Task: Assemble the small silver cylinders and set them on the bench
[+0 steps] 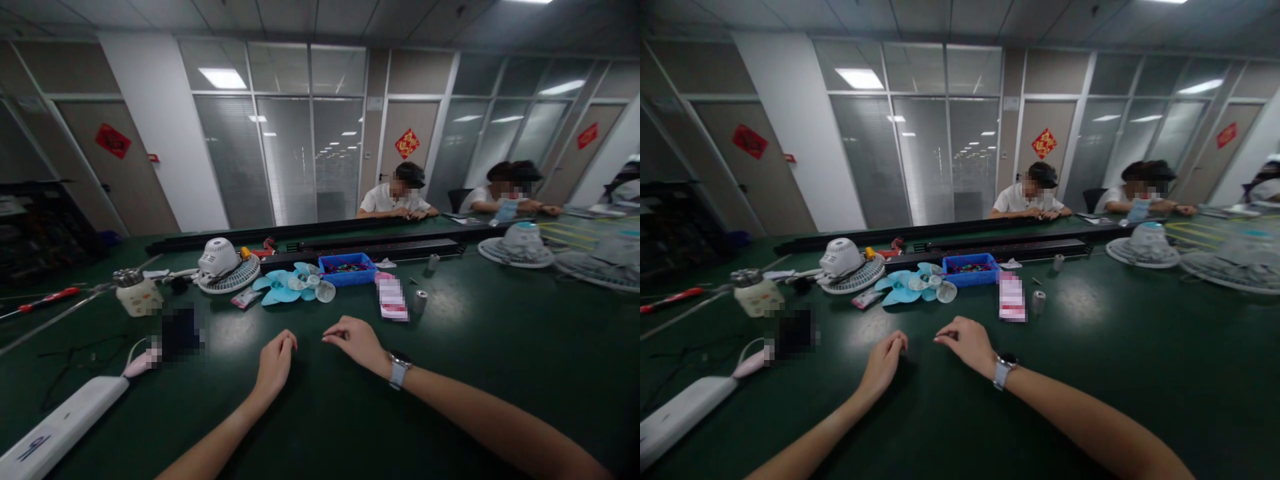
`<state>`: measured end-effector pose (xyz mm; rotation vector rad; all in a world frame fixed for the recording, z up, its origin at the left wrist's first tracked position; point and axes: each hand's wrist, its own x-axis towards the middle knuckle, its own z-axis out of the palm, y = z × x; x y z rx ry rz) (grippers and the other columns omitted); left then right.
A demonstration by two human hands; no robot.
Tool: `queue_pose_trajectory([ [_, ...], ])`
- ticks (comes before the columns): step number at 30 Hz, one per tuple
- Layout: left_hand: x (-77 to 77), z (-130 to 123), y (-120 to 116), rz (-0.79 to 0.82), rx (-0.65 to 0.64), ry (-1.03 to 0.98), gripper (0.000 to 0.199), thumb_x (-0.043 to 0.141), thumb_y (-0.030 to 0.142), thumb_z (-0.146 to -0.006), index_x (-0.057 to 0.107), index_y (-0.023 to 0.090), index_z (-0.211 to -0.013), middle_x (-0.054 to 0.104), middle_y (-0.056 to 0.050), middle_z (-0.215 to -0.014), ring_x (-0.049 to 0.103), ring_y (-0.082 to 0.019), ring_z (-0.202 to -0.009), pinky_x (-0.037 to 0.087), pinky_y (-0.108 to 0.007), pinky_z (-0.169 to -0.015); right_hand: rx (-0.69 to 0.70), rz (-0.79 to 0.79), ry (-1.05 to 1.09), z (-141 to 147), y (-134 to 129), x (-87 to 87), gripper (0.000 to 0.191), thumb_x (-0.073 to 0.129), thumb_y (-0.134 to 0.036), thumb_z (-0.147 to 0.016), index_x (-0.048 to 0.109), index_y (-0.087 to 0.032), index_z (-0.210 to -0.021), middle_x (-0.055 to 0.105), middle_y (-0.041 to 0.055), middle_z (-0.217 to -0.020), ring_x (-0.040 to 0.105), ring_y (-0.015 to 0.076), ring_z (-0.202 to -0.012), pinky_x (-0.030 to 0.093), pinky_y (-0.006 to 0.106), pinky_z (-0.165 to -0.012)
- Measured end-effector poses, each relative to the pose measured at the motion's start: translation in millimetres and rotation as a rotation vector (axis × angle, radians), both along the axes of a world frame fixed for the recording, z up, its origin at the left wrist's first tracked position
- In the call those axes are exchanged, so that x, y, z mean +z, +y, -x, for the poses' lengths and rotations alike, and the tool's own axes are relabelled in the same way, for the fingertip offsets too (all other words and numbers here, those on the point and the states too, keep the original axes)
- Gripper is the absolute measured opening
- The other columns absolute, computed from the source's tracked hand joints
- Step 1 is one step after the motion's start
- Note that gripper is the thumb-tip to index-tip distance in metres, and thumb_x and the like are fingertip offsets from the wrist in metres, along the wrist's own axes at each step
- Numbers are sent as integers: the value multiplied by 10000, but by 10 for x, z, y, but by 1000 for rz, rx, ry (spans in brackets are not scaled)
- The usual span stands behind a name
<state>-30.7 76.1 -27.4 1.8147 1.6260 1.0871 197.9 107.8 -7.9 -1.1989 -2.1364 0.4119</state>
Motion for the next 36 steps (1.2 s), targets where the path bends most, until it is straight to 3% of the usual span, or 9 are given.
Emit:
queue_pose_trajectory([
  [3, 1, -10, 7, 20, -24, 0, 285, 317, 299, -867, 523, 212, -689, 533, 12, -639, 555, -197, -662, 376, -277, -633, -182, -218, 65, -621, 120, 161, 326, 566, -515, -895, 753, -261, -978, 683, 39, -873, 605, 179, -746, 448, 304, -670],
  [6, -10, -20, 18, 18, -61, 19, 280, 333, 301, -863, 528, 212, -682, 544, 14, -648, 560, -196, -674, 374, -278, -649, -468, -387, 64, -1362, 321, 229, 415, 511, -546, -903, 754, -214, -963, 699, 92, -946, 626, 224, -806, 473, 347, -722],
  [9, -31, -22, 39, 33, -69, 38, 290, 338, 317, -871, 536, 214, -686, 554, 16, -656, 561, -198, -678, 367, -284, -654, -614, -391, -13, -1898, 481, 131, 457, 473, -557, -905, 757, -201, -939, 719, 108, -986, 647, 255, -868, 483, 373, -754],
  [11, -37, -21, 48, 47, -70, 44, 300, 336, 327, -878, 543, 214, -692, 559, 16, -659, 563, -200, -679, 366, -287, -656, -651, -325, -37, -2068, 529, 20, 454, 462, -550, -904, 755, -207, -953, 731, 100, -1010, 659, 264, -892, 487, 380, -761],
  [15, -14, -31, 42, 53, -63, 64, 299, 335, 332, -872, 547, 214, -698, 561, 13, -663, 562, -201, -681, 369, -288, -660, -678, -229, 0, -2094, 541, -109, 434, 467, -528, -901, 750, -210, -989, 742, 92, -1015, 675, 258, -880, 489, 364, -738],
  [25, 21, -54, 28, 22, -60, 106, 285, 344, 314, -840, 558, 214, -681, 575, 14, -646, 573, -196, -663, 382, -278, -645, -719, -262, 16, -2008, 512, -124, 515, 402, -606, -918, 707, -197, -987, 746, 106, -905, 685, 254, -821, 468, 335, -669],
  [36, -6, -34, 35, 53, -102, 122, 296, 335, 312, -879, 558, 215, -709, 603, 8, -691, 587, -205, -705, 376, -292, -672, -673, -216, -12, -2012, 507, -151, 387, 430, -524, -929, 670, -223, -970, 739, 80, -947, 692, 230, -792, 474, 319, -647],
])
